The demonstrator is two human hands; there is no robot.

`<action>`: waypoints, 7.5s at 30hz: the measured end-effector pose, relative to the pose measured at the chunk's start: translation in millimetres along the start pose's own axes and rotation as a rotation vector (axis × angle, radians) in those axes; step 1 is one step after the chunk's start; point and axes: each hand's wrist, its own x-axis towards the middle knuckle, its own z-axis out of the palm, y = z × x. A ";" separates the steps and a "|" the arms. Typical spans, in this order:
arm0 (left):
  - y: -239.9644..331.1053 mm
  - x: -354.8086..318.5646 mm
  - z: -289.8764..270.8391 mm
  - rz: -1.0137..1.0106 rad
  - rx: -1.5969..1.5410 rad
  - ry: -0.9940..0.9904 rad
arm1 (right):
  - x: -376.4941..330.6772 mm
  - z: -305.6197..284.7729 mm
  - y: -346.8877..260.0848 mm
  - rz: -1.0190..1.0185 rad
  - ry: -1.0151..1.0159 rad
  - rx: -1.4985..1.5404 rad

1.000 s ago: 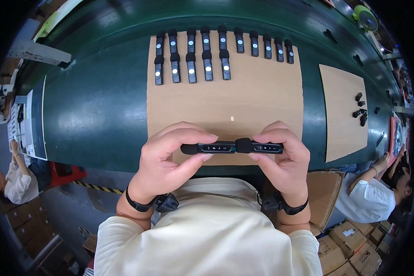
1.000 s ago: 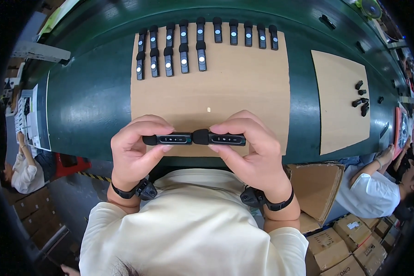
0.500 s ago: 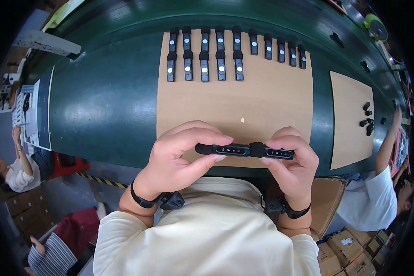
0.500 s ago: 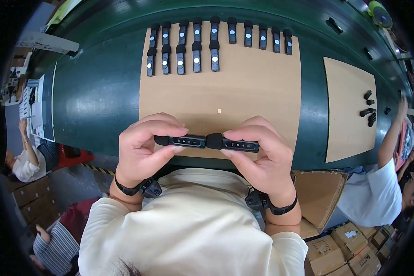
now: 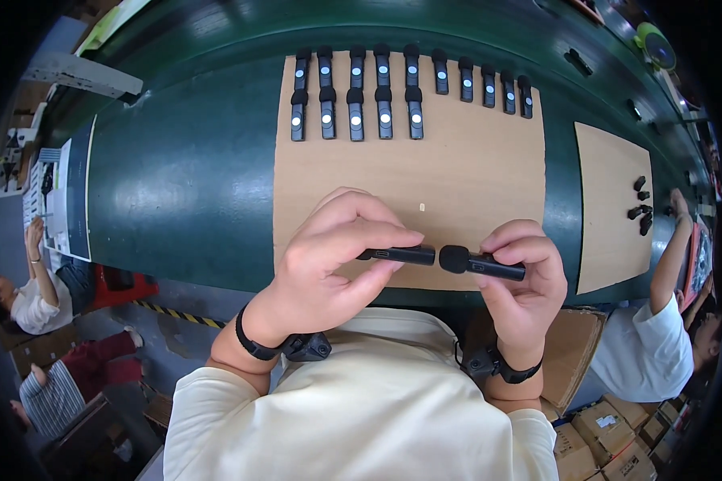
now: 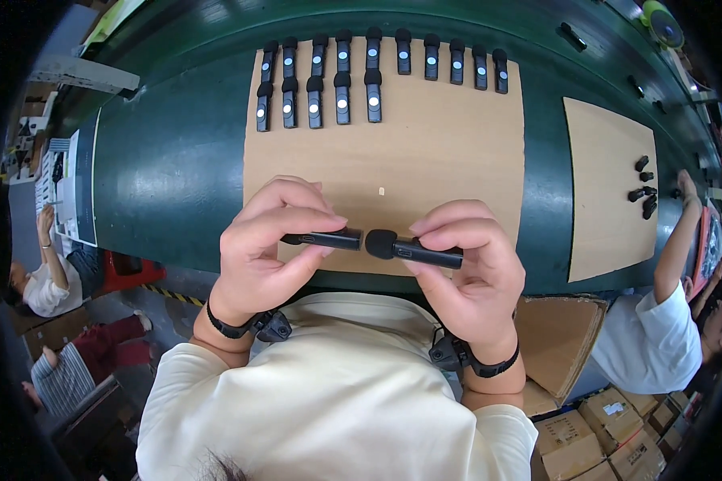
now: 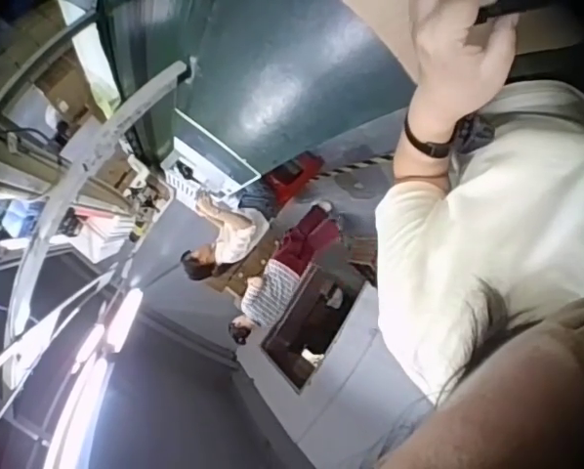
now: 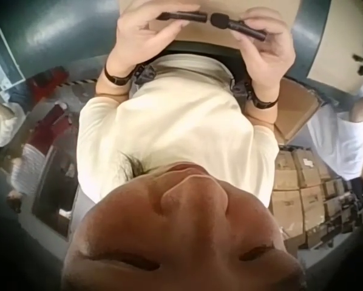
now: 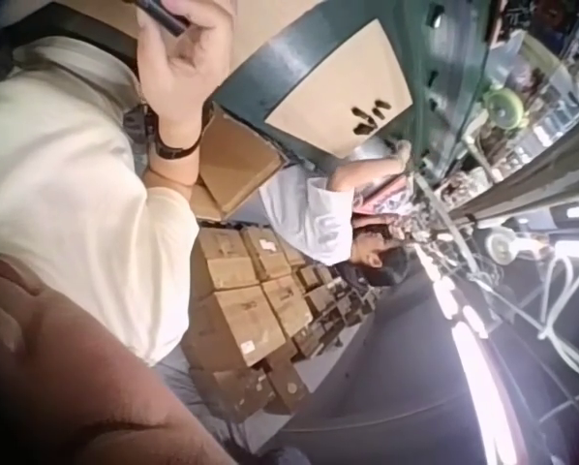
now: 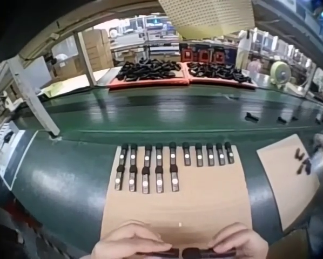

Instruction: The person repeatedly picks up a microphone and a receiver, aligns them side-by-side to compare them, and then places the microphone onto a cardboard sheet in rows.

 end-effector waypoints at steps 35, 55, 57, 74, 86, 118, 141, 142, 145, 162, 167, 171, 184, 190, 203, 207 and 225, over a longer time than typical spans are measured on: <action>-39.1 94.4 30.4 0.389 0.730 -0.065 | 105.0 -55.9 44.5 -0.338 -0.389 -0.852; -55.7 93.0 42.1 0.349 0.958 -0.196 | 111.0 -67.3 58.6 -0.329 -0.459 -0.982; -52.7 91.0 39.4 0.361 0.959 -0.182 | 122.1 -75.0 45.1 -0.317 -0.435 -0.973; -0.8 65.9 6.4 0.115 0.760 0.082 | 308.9 -186.0 146.6 0.235 -0.129 -1.414; 6.7 83.4 17.1 0.137 0.647 0.214 | 183.1 -56.7 -15.6 0.202 -0.957 -0.435; -14.8 11.1 0.3 -0.277 -0.215 0.161 | 75.3 -99.6 3.3 0.363 -0.156 -0.134; -3.9 -21.6 -8.0 -0.179 -0.258 0.077 | 10.2 7.6 7.5 0.062 -0.192 -0.194; -3.1 -21.8 -9.0 -0.191 -0.254 0.073 | 10.3 7.0 7.5 0.048 -0.189 -0.207; -4.6 -22.5 -10.4 -0.214 -0.256 0.056 | 12.2 6.4 7.2 0.039 -0.184 -0.224; -10.0 -20.3 -9.6 -0.123 -0.204 0.064 | 12.4 4.9 10.0 -0.001 -0.204 -0.237; -6.9 -19.0 -9.4 -0.156 -0.214 0.054 | 11.9 3.4 9.8 -0.007 -0.197 -0.243; -9.4 -18.2 -8.4 -0.119 -0.188 0.063 | 11.0 3.5 10.3 -0.005 -0.191 -0.216; -1.2 -8.3 -4.6 -0.084 -0.022 0.049 | 2.8 5.1 12.2 0.049 -0.035 -0.043; -9.2 -4.1 -1.8 -0.002 -0.033 0.057 | 3.7 -6.1 12.4 -0.038 -0.067 -0.047; -13.5 1.4 14.9 -0.049 -0.210 0.078 | 16.8 19.0 11.5 -0.203 -0.171 -0.278; -6.1 12.1 17.0 0.054 -0.024 0.017 | 16.1 7.0 8.9 -0.188 -0.214 -0.316; -28.5 115.9 78.0 0.401 0.608 -0.094 | 88.5 -109.7 31.9 -0.291 -0.298 -0.868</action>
